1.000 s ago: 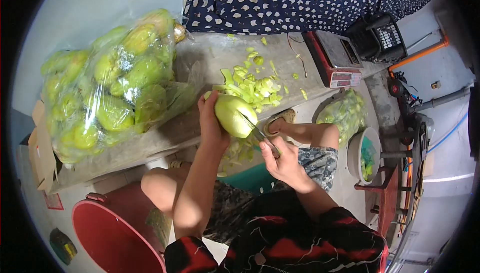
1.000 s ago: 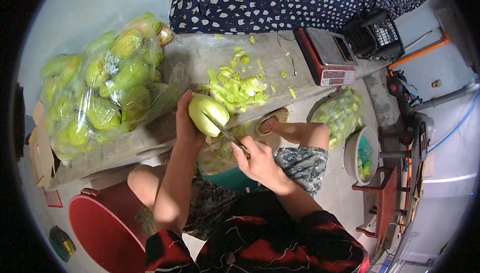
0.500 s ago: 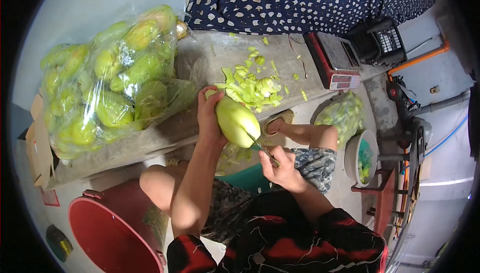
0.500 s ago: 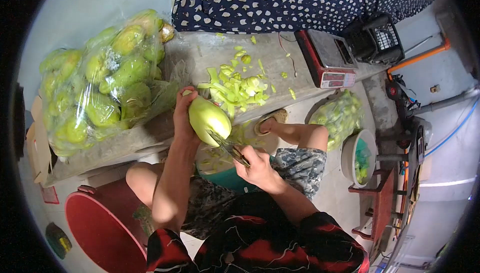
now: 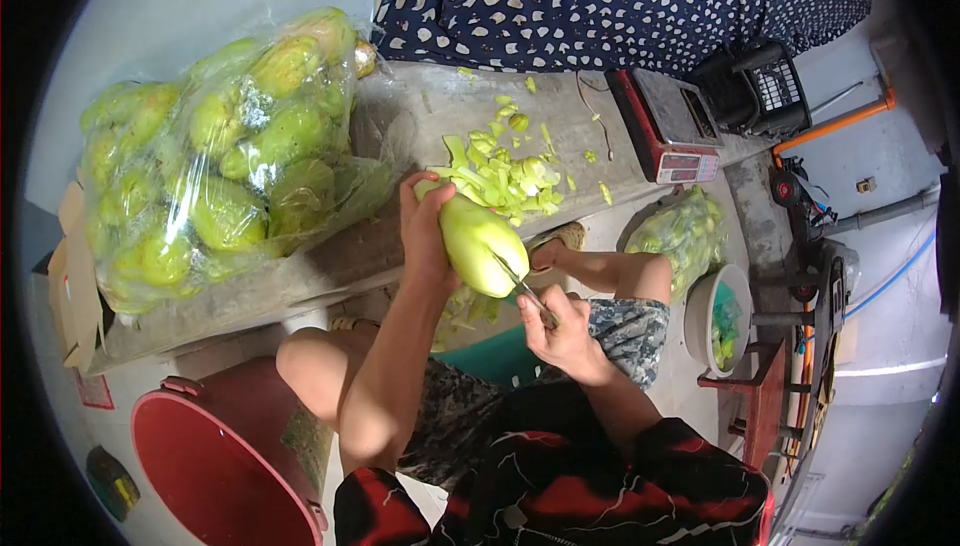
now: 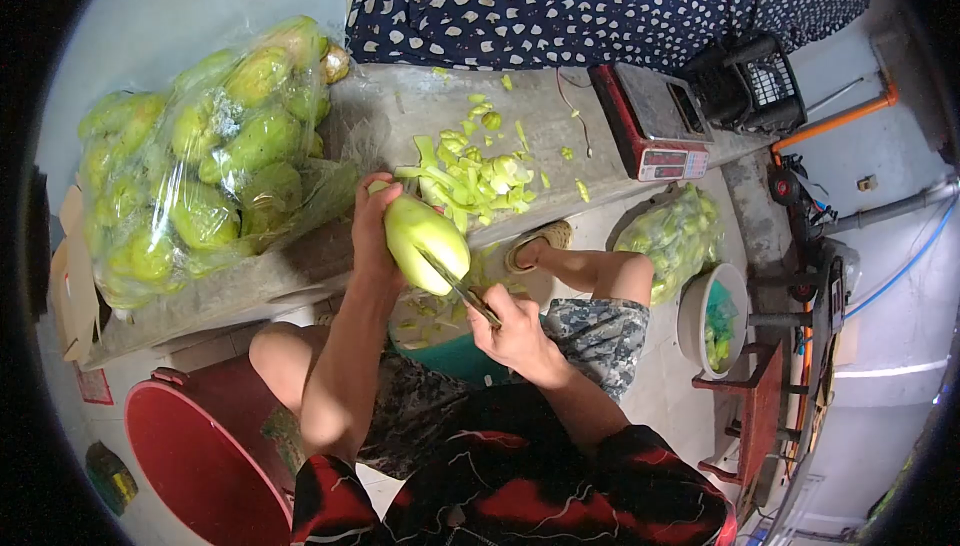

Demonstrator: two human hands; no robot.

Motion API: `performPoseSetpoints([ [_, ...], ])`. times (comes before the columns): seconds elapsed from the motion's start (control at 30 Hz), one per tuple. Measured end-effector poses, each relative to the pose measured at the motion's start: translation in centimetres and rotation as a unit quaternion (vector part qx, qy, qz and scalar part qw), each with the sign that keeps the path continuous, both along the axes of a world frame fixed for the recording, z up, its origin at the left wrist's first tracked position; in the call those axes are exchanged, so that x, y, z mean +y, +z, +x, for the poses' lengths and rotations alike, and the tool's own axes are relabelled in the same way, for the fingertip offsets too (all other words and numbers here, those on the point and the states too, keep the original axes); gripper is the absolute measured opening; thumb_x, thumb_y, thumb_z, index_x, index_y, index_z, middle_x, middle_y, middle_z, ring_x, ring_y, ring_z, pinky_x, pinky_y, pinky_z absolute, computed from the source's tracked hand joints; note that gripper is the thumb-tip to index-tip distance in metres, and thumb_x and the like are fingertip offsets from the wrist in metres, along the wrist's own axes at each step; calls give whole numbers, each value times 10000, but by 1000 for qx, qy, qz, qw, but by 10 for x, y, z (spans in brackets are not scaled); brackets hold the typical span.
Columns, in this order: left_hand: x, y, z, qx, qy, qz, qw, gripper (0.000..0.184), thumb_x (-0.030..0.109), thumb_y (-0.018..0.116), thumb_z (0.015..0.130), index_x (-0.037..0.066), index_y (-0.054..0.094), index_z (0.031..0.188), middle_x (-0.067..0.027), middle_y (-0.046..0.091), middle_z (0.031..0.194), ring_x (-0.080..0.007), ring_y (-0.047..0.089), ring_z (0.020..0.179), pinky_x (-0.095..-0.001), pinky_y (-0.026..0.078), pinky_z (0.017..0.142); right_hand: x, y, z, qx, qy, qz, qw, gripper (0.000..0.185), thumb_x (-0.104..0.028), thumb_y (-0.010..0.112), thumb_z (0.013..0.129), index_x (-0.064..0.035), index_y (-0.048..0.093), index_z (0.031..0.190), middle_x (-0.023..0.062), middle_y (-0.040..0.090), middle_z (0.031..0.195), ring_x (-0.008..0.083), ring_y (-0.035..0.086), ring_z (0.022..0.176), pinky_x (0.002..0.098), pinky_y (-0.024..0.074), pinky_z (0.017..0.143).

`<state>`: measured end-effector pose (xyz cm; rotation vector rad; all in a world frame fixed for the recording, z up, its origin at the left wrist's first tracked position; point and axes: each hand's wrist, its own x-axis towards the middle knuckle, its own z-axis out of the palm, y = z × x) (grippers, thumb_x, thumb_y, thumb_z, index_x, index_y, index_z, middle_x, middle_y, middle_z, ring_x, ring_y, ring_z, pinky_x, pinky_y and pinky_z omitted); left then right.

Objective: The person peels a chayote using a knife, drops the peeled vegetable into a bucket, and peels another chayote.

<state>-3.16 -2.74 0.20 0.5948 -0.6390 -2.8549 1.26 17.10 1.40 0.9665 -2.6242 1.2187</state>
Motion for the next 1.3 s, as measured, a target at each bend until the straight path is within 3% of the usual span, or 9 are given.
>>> performPoseSetpoints([
  [0.4,11,0,-1,-34,54,-108,992,304,141,558,862,119,430,1137,-137,529,974,-322,632,763,-469,555,676,-11,-1,-4,-59,-52,48,996,153,-79,657,880,-20,522,839,204,569,601,384,647,588,397,480,471],
  [0.5,19,-6,-1,-101,0,23,995,271,179,576,889,109,462,1125,-128,539,971,-291,632,802,-434,552,707,-11,-5,-1,-5,-50,17,999,149,-85,653,884,-19,524,847,187,571,590,363,648,564,386,477,467],
  [0.57,21,2,0,-126,23,9,992,261,213,592,905,79,494,1107,-109,549,961,-253,628,854,-408,547,731,-8,-9,-9,-37,-44,-21,998,147,-74,651,887,18,540,914,41,557,555,90,544,474,275,409,449],
  [0.6,20,0,2,-127,23,7,992,261,213,592,905,79,494,1107,-109,549,961,-253,628,854,-408,547,731,-7,-8,-11,-37,-54,-27,997,162,-80,650,890,40,580,973,20,572,577,57,527,499,245,404,456],
  [0.67,18,-4,2,-67,28,-27,997,252,218,600,912,38,504,1060,-95,559,960,-227,618,878,-392,547,744,1,10,-21,-57,-42,-37,997,129,-74,623,911,40,605,968,12,567,575,55,507,483,235,395,446],
  [0.73,-3,11,12,-2,-44,-51,998,289,182,620,889,-16,540,1083,-115,603,973,-224,634,893,-376,551,759,8,41,-25,-311,-98,-125,937,126,-86,585,959,1,579,869,12,553,573,105,499,428,266,402,408],
  [0.8,-21,14,14,82,-219,-150,961,420,124,719,814,-62,559,1155,-168,647,1020,-254,662,949,-441,558,835,27,42,-39,-350,23,-278,894,117,-41,538,981,19,561,884,5,499,558,89,437,406,254,359,384],
  [0.83,-22,7,13,95,-254,-174,947,483,127,766,776,-87,596,1174,-163,679,1025,-219,671,898,-367,555,825,34,44,-41,-386,31,-302,871,72,-23,544,975,36,535,934,23,466,543,91,401,400,265,353,380],
  [1.3,21,10,22,121,-117,-265,949,534,58,837,710,-84,629,1181,-84,708,1022,-87,628,890,-250,523,814,24,25,-23,-342,0,-362,867,129,-32,554,974,46,518,1071,42,502,593,102,425,412,280,386,397],
])
